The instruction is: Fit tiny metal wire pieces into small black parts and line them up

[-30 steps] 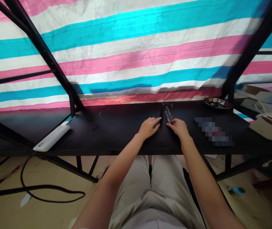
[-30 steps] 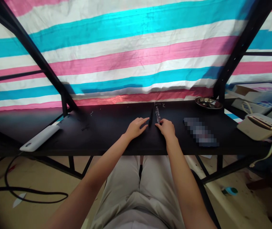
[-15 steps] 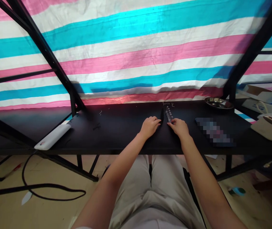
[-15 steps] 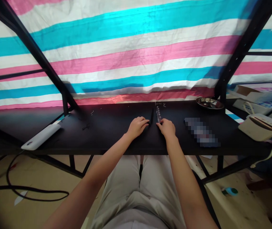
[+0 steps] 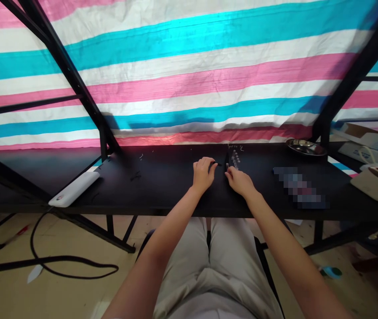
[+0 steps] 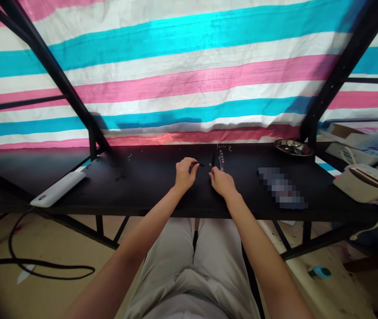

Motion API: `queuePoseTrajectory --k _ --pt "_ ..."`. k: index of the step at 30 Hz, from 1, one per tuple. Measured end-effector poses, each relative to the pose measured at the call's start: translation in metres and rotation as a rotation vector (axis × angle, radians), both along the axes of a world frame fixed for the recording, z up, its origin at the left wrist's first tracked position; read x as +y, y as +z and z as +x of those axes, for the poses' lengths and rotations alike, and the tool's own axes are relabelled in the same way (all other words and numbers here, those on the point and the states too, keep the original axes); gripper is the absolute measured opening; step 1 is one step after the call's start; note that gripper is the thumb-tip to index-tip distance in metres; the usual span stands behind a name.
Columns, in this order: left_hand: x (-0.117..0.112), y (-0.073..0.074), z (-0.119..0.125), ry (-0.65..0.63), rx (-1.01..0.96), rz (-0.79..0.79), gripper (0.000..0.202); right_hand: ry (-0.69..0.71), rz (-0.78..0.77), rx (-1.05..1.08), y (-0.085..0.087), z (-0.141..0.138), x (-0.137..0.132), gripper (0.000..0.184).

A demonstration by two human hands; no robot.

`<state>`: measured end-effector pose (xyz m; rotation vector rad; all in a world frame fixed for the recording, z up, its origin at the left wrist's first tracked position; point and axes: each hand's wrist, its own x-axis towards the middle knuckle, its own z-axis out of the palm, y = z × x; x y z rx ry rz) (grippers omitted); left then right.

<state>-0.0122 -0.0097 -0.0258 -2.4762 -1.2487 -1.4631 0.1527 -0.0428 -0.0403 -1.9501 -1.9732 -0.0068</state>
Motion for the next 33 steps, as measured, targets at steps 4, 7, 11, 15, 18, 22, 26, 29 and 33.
queuePoseTrajectory --k 4,7,11,15,18,22,26,29,33 --pt "-0.0003 0.0006 -0.0005 -0.005 -0.033 -0.004 0.021 0.070 0.057 -0.049 -0.0008 -0.0074 0.0002 0.026" --pt "-0.0002 0.0006 -0.0006 -0.007 -0.049 0.001 0.021 0.105 0.102 -0.065 -0.0019 -0.0079 -0.0001 0.026" --pt "0.0005 -0.0002 -0.0003 0.001 -0.074 0.004 0.021 0.132 0.140 -0.075 -0.0018 -0.0083 -0.0012 0.026" --pt "0.0003 -0.0006 -0.0005 -0.013 -0.086 0.013 0.022 0.146 0.136 -0.089 -0.0015 -0.0092 -0.0014 0.026" --pt "-0.0014 0.0005 -0.0013 -0.031 -0.069 0.007 0.024 0.162 0.126 -0.088 -0.0021 -0.0093 -0.0006 0.025" --pt "-0.0036 0.0024 -0.0019 -0.062 -0.040 0.006 0.027 0.171 0.148 -0.064 -0.0016 -0.0096 -0.0011 0.025" --pt "-0.0030 0.0015 -0.0012 -0.103 0.010 0.009 0.029 0.162 0.181 -0.010 0.0003 -0.0103 -0.0031 0.025" --pt "-0.0021 0.0003 -0.0008 -0.123 0.061 -0.011 0.028 0.159 0.214 0.047 -0.0008 -0.0091 -0.0026 0.026" --pt "-0.0023 0.0005 -0.0008 -0.131 0.070 -0.004 0.028 0.161 0.245 0.105 -0.0049 -0.0064 -0.0001 0.027"
